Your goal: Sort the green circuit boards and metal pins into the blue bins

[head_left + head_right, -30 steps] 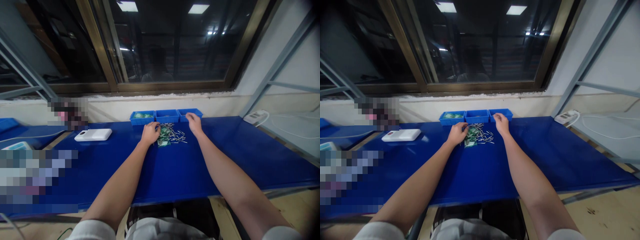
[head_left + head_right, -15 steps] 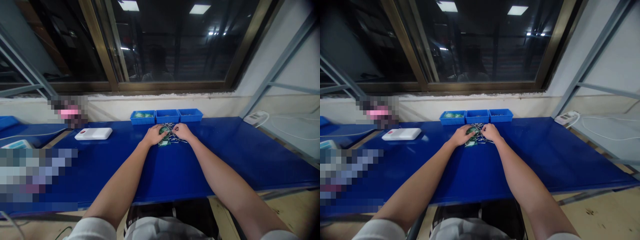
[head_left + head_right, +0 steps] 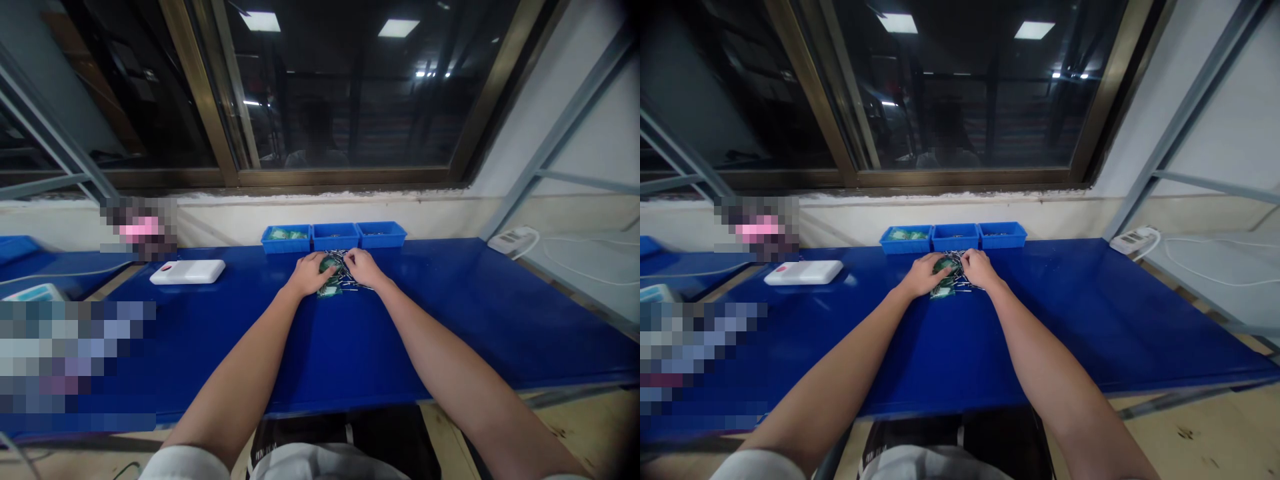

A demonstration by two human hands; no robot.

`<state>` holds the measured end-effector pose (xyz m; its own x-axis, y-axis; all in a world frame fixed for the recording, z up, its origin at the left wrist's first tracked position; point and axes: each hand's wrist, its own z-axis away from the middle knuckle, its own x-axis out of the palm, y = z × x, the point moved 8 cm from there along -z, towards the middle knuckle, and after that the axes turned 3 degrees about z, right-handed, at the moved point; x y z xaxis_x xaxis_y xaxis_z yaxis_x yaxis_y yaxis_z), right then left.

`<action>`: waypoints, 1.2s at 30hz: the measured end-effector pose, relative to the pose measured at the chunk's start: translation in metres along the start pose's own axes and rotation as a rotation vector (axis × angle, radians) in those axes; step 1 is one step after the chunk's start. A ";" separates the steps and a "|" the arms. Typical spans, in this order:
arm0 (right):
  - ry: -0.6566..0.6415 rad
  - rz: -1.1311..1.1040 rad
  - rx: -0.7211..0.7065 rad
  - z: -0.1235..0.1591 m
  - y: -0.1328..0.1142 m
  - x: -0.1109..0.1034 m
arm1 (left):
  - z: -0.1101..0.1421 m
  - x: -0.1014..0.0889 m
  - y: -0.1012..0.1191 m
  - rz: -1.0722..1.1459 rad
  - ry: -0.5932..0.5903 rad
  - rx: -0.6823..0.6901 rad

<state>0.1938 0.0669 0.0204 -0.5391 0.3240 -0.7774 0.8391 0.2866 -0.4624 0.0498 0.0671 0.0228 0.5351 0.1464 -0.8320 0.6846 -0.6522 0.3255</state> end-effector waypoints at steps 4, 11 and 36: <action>0.042 -0.241 -0.008 0.000 -0.007 -0.007 | 0.000 -0.003 0.003 -0.003 0.012 -0.019; -0.050 -0.599 -0.020 -0.002 -0.016 -0.001 | -0.002 -0.018 0.015 0.066 0.131 0.071; 0.136 -0.922 0.244 -0.004 0.020 -0.017 | -0.002 -0.028 0.001 0.001 0.216 0.016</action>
<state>0.2191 0.0712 0.0264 -0.9851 0.1712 -0.0150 0.0650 0.2905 -0.9547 0.0363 0.0639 0.0467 0.6309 0.3003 -0.7154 0.6767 -0.6641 0.3179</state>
